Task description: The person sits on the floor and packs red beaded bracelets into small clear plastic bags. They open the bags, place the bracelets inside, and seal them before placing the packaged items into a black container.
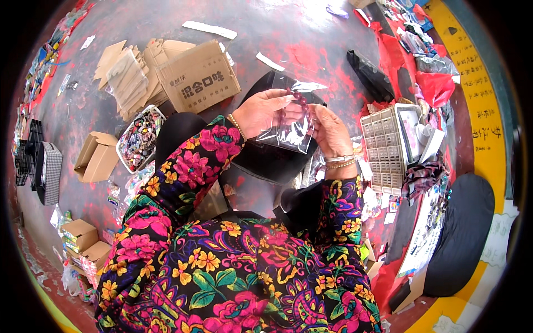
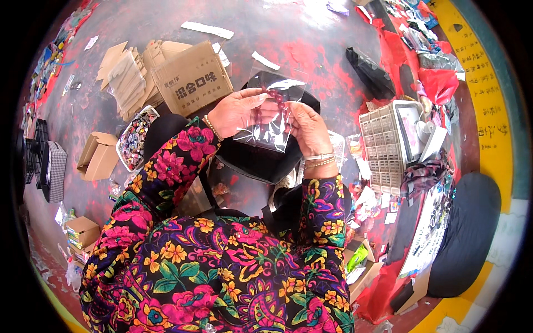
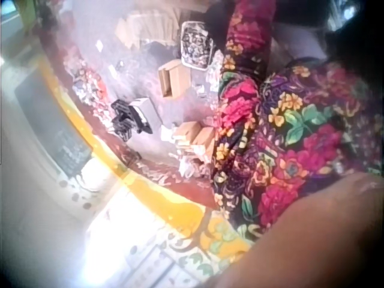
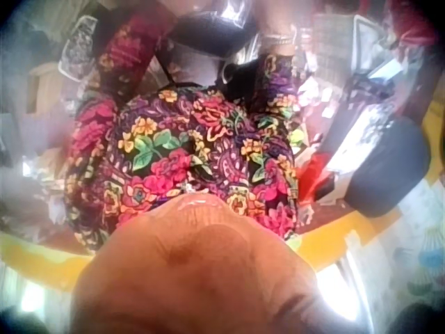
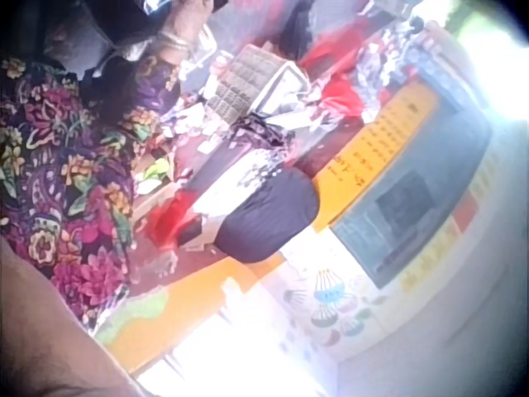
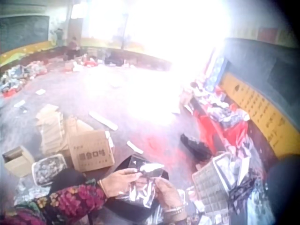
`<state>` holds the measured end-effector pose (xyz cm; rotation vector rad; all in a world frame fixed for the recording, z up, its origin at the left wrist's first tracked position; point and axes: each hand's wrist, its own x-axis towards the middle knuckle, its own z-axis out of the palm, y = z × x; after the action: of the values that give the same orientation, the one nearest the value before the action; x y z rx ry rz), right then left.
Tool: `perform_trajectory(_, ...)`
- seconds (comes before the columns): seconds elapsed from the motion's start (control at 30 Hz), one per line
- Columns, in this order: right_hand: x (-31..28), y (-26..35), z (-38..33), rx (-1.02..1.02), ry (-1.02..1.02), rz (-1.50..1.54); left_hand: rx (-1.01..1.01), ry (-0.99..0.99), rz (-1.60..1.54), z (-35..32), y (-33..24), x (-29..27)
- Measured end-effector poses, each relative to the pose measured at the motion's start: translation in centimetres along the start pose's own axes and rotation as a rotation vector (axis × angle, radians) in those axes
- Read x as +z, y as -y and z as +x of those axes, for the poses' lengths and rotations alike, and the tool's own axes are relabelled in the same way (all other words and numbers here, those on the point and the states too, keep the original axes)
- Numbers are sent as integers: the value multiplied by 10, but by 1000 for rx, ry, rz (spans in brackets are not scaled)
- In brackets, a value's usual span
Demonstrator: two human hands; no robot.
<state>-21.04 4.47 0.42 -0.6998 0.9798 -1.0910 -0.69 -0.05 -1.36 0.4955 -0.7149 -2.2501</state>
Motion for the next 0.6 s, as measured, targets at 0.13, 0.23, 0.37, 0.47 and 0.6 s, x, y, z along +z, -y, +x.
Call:
perform_trajectory(0.13, 4, -7, 8, 5, -93, 17, -15, -13, -21, -3, -1, 3)
perform_trajectory(0.23, 2, -10, 10, 20, -106, 7, -12, -73, 49, -3, 1, -3)
perform_trajectory(0.37, 2, -7, 9, 45, -104, -61, 3, -85, 29, -1, 3, -6)
perform_trajectory(0.47, 0, -8, 9, 64, -72, -59, 26, -67, -21, 1, 6, -8)
perform_trajectory(0.6, 3, -8, 9, 86, -39, -33, 51, -83, 0, 0, 7, -7)
